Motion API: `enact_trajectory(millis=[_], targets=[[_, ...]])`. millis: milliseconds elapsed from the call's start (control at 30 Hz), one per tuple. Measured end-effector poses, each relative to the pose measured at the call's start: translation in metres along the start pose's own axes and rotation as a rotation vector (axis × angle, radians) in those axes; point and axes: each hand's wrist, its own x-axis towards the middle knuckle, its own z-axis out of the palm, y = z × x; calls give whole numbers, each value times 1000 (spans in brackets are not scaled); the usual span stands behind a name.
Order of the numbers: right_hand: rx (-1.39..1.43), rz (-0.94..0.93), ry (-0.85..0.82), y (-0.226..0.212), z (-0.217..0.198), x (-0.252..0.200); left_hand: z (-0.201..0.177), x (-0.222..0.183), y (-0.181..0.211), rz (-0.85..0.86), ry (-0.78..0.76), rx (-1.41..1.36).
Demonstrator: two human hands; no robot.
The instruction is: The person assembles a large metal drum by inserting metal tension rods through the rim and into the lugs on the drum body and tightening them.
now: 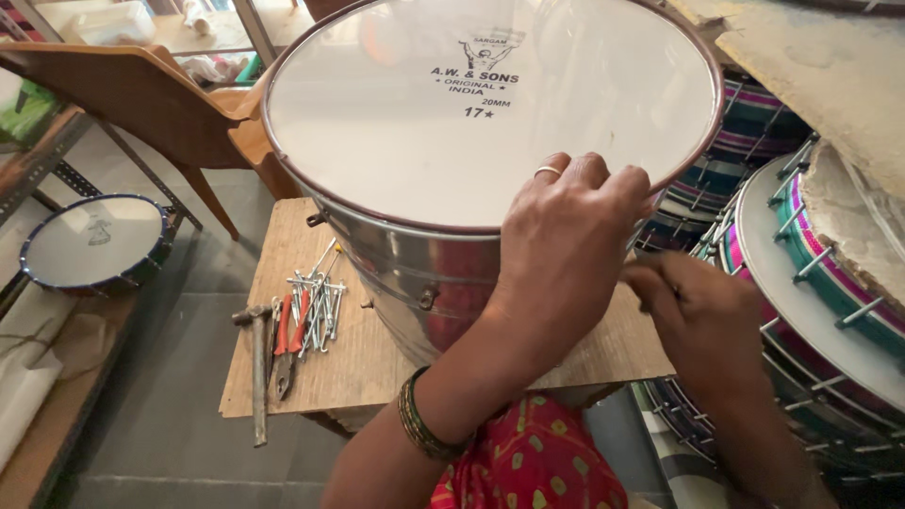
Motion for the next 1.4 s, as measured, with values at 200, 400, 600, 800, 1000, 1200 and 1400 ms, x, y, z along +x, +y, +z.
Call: enact_trajectory(millis=[200, 400, 600, 800, 1000, 1200, 1400], targets=[[394, 293, -549, 71, 61, -45, 2, 2, 2, 12, 12, 30], [480, 421, -796, 96, 82, -65, 2, 4, 3, -17, -2, 12], [977, 635, -451, 83, 53, -51, 9, 11, 3, -51, 4, 21], [1283, 820, -229, 108, 76, -55, 10, 9, 2, -29, 53, 57], [1734, 703, -166, 118, 112, -61, 12, 7, 5, -49, 69, 61], [1634, 794, -100, 101, 119, -59, 14, 7, 5, -48, 87, 50], [1624, 887, -18, 87, 117, -55, 12, 7, 4, -54, 77, 39]])
